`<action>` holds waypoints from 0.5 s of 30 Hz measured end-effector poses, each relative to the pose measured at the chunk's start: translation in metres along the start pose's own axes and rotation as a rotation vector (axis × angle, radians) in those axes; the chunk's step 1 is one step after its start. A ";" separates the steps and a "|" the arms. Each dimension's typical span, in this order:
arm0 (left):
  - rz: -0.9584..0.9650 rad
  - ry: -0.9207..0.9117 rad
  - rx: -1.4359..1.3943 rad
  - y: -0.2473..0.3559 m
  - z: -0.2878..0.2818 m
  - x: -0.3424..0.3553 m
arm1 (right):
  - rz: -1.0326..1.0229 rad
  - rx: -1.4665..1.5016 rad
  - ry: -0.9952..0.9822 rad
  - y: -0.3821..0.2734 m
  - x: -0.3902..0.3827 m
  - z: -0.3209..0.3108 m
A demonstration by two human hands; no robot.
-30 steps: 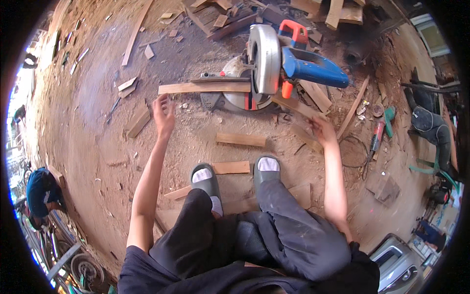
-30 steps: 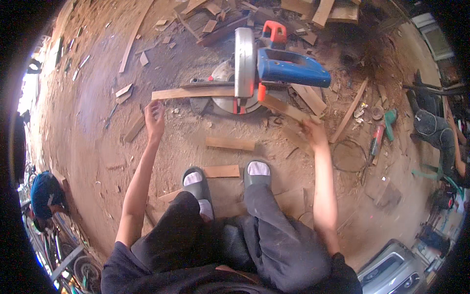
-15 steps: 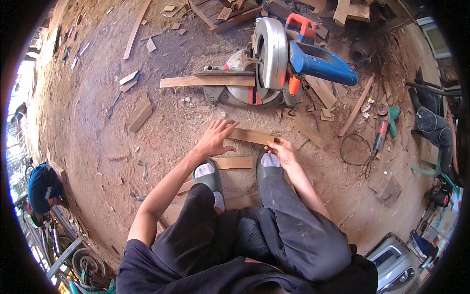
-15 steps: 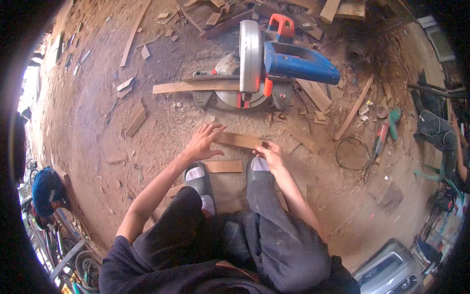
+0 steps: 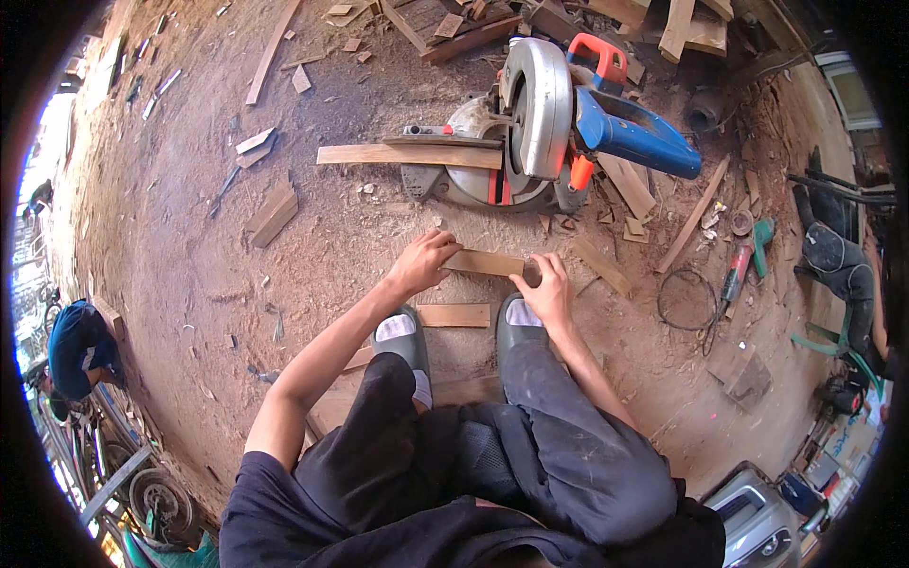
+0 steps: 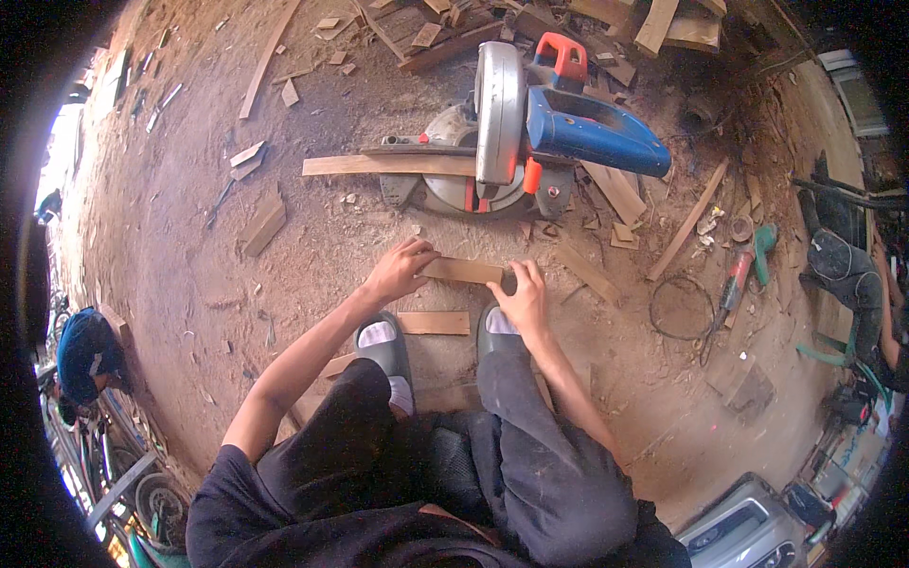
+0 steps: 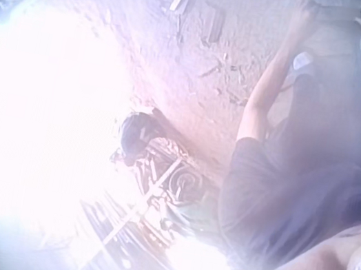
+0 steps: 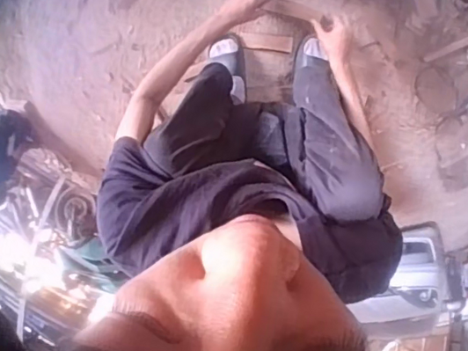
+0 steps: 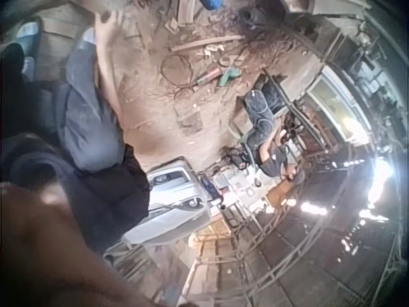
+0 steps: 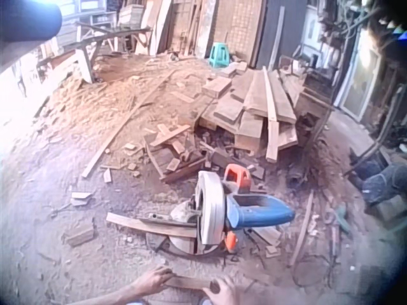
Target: The person uses a miter saw to cut a small piece of wood, then handles and inspects several other cut wood pieces.
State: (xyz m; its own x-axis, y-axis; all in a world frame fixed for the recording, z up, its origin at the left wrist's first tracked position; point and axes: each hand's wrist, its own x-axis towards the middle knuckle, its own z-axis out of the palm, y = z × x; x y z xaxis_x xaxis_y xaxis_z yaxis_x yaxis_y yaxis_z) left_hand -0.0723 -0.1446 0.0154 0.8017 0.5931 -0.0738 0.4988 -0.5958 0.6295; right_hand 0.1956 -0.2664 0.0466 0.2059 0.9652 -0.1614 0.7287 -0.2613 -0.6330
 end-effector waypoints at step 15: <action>-0.046 -0.089 0.149 0.000 0.008 0.013 | -0.409 -0.483 -0.273 0.018 0.031 0.021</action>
State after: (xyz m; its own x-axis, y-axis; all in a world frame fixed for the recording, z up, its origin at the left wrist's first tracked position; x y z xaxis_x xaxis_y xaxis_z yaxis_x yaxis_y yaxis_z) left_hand -0.0590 -0.1409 0.0087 0.7994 0.5756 -0.1720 0.5737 -0.6464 0.5030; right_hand 0.2011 -0.2409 0.0144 -0.2731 0.9396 -0.2062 0.9353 0.2092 -0.2853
